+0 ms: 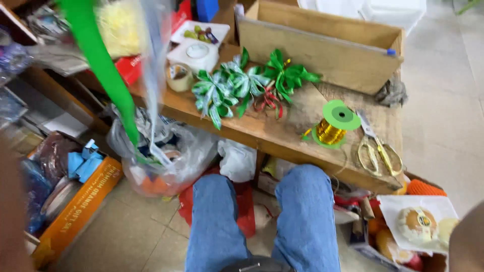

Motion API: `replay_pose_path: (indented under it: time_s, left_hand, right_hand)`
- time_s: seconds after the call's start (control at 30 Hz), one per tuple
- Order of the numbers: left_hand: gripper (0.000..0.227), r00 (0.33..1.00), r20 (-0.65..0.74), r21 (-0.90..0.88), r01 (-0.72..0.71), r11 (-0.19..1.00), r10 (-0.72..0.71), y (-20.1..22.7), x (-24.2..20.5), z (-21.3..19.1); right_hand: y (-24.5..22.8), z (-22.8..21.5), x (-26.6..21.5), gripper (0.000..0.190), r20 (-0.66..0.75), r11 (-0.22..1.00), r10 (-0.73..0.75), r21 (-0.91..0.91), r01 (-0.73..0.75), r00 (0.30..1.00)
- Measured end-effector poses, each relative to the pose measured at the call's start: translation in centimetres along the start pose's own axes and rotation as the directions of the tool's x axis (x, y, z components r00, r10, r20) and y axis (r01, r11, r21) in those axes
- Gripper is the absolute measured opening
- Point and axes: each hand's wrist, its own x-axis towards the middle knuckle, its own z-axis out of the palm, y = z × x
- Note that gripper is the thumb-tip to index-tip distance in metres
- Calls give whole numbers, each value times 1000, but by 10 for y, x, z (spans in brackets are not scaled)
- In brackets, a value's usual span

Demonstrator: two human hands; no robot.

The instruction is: The person is preparing decorative ribbon loops by folding and tying green and white ribbons.

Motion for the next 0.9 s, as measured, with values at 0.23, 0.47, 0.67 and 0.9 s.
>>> replay_pose_path:
  time_s: [0.23, 0.47, 0.67, 0.9]
  left_hand:
    - [8, 986, 163, -62, 38, 997, -27, -27, 5, 37]
    - [11, 974, 227, -286, 38, 958, 29, -56, -2, 99]
    - [13, 962, 269, -385, 146, 911, -40, -84, -12, 107]
    - [15, 891, 284, -81, 391, 917, -355, -61, -38, 102]
  right_hand:
    - [-251, 162, -137, 26, -34, 904, 99, 420, -76, 995]
    - [-360, 145, -243, 19, -44, 742, 283, 643, -190, 958]
    - [-335, 134, -253, 12, 7, 733, 321, 631, -254, 947]
    - [-294, 151, -256, 15, -263, 914, 354, 298, -274, 897]
